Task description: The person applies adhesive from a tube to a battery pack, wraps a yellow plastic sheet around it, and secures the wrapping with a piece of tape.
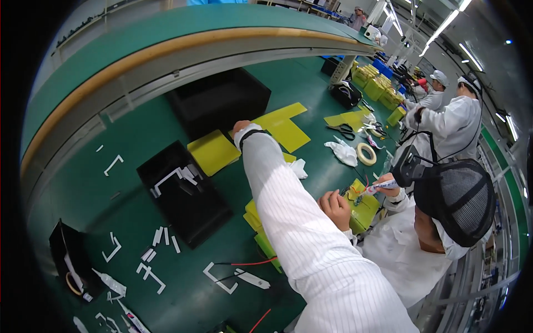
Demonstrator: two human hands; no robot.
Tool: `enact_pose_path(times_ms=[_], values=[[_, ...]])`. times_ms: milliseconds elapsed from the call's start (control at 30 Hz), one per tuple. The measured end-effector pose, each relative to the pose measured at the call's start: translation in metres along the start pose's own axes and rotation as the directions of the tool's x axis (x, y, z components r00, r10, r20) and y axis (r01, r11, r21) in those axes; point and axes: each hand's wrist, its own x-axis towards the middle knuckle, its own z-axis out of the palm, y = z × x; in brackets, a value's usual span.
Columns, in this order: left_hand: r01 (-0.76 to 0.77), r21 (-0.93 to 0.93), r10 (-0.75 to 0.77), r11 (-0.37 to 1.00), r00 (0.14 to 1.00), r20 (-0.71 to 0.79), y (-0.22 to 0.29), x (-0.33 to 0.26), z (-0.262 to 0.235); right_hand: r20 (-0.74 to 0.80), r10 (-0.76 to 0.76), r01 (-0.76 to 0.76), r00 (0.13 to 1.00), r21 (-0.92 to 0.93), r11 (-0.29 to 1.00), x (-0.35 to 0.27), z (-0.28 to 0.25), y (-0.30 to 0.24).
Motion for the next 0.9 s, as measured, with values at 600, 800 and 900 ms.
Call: enact_pose_path(times_ms=[600, 800, 900], values=[[-0.104, -0.023, 0.105, 0.994, 0.994, 0.041, -0.014, 0.031, 0.03, 0.066, -0.255, 0.259, 0.965, -0.063, 0.964, 0.017, 0.001, -0.046], [-0.127, -0.031, 0.128, 0.991, 0.992, 0.014, -0.01, 0.035, 0.037, 0.134, -0.305, 0.331, 0.943, -0.278, 0.902, 0.01, -0.006, -0.029], [-0.15, -0.059, 0.153, 0.987, 0.987, 0.05, -0.005, 0.037, 0.041, 0.063, -0.293, 0.299, 0.954, -0.262, 0.917, 0.029, 0.005, -0.02]])
